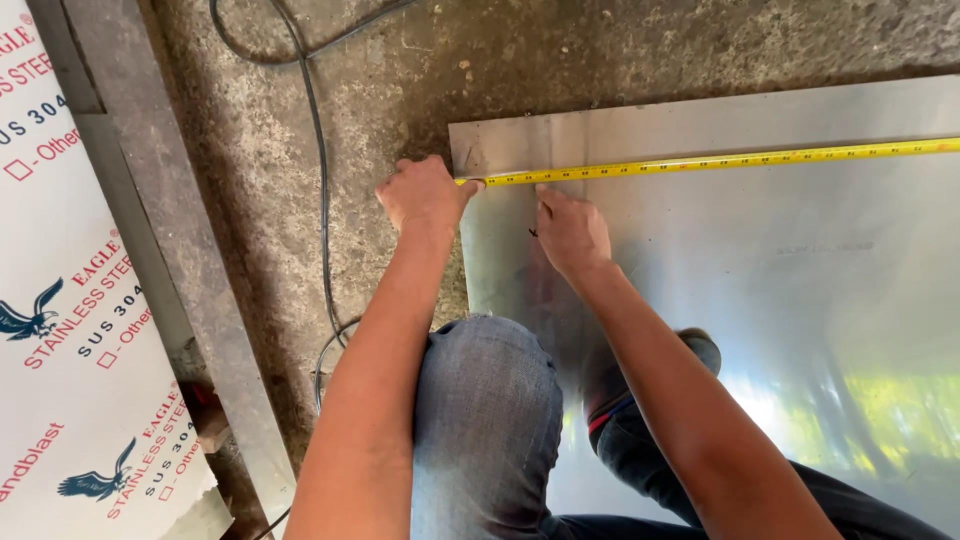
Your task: Measuring and marking dimensions on a large metal sheet using a tape measure and a notebook for reference.
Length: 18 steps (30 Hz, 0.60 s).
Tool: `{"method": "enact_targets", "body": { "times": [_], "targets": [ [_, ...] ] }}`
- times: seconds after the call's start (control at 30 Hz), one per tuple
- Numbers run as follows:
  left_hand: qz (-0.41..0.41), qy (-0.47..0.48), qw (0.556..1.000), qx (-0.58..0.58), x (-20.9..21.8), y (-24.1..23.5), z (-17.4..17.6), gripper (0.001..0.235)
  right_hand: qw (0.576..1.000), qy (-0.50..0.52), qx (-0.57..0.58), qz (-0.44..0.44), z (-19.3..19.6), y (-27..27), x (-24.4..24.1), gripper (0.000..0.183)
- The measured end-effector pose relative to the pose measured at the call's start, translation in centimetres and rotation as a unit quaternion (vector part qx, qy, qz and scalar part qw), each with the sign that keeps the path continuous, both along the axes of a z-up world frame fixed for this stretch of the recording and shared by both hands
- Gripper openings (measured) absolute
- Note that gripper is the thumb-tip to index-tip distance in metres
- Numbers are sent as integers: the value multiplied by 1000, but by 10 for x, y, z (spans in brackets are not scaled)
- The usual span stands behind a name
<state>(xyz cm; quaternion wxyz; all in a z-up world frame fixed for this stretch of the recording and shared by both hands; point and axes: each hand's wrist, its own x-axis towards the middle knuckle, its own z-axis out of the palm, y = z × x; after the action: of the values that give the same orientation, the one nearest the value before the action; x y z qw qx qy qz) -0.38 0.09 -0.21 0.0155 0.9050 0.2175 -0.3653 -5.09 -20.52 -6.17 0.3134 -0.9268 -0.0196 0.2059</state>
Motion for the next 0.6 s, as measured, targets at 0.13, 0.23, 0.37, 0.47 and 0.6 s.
{"method": "enact_targets", "body": {
  "times": [0.13, 0.23, 0.37, 0.47, 0.6],
  "targets": [
    [7, 4, 1000, -3, 3, -1, 5, 73, 1000, 2, -19, 12, 8, 3, 5, 26],
    [9, 11, 1000, -7, 3, -2, 5, 73, 999, 25, -34, 17, 14, 4, 5, 26],
    [8, 18, 1000, -11, 5, -1, 4, 72, 1000, 12, -17, 8, 10, 3, 6, 26],
    [8, 16, 1000, -8, 6, -1, 6, 72, 1000, -13, 1, -1, 5, 2, 3, 24],
    [13, 24, 1000, -13, 7, -1, 7, 71, 1000, -7, -1, -5, 2, 2, 3, 24]
  ]
}}
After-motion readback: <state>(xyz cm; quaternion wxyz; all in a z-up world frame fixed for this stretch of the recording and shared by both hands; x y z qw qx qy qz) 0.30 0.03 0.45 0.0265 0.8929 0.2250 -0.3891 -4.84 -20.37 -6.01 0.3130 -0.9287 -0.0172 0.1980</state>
